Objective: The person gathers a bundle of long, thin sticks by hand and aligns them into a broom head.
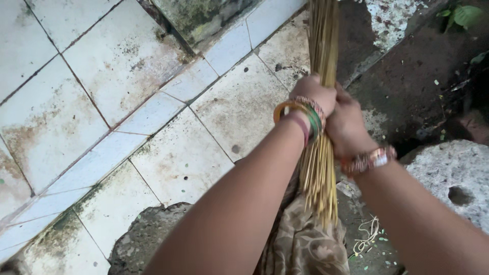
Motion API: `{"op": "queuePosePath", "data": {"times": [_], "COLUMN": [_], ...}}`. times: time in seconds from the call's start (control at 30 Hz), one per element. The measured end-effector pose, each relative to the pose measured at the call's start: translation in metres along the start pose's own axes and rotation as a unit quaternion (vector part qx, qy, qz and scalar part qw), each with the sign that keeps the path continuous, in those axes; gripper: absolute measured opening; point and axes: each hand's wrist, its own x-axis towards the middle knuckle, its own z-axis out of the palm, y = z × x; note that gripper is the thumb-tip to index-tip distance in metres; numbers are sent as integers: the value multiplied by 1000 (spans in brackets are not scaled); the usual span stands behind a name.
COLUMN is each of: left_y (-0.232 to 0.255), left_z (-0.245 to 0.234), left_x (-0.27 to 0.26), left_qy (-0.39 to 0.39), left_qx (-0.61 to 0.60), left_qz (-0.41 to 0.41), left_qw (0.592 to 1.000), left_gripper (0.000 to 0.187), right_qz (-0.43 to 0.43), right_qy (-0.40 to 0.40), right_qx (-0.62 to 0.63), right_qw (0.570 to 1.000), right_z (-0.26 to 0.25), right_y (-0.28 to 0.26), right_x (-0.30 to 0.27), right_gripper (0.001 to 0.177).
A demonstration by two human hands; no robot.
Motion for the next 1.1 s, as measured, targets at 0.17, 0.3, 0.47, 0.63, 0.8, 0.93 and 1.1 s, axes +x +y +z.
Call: {"op": "queuePosePath", "data": {"times": [0.17,0.3,0.47,0.63,0.8,0.93,1.1], "left_y": [-7,-14,-7,9,26,32,34], "left_z": [18,12,-10,-4,-18,-31,-27], "left_x": [49,45,31,78,87,61,64], "left_qy": [-41,-62,-26,-5,-29,-39,-12], "left_qx": [30,31,55,-62,23,3,-16], "left_qz": [-13,36,104,83,18,72,-26], "left_qw": [999,997,993,995,999,997,999], "left_gripper": [35,36,38,32,29,28,28], "right_qz": [86,18,-94,-59,38,-23,3], "right_qy": [11,42,-1,-42,34,25,-22], "right_qx": [-37,84,118,77,130,145,60], "right_qw": [996,995,989,994,990,989,998], "right_z": [3,13,18,17,32,36,32], "right_y": [-13,0,3,-18,-30,-35,-41], "right_x": [22,1,-3,60,56,24,46], "right_gripper": [46,43,44,36,40,35,34]}}
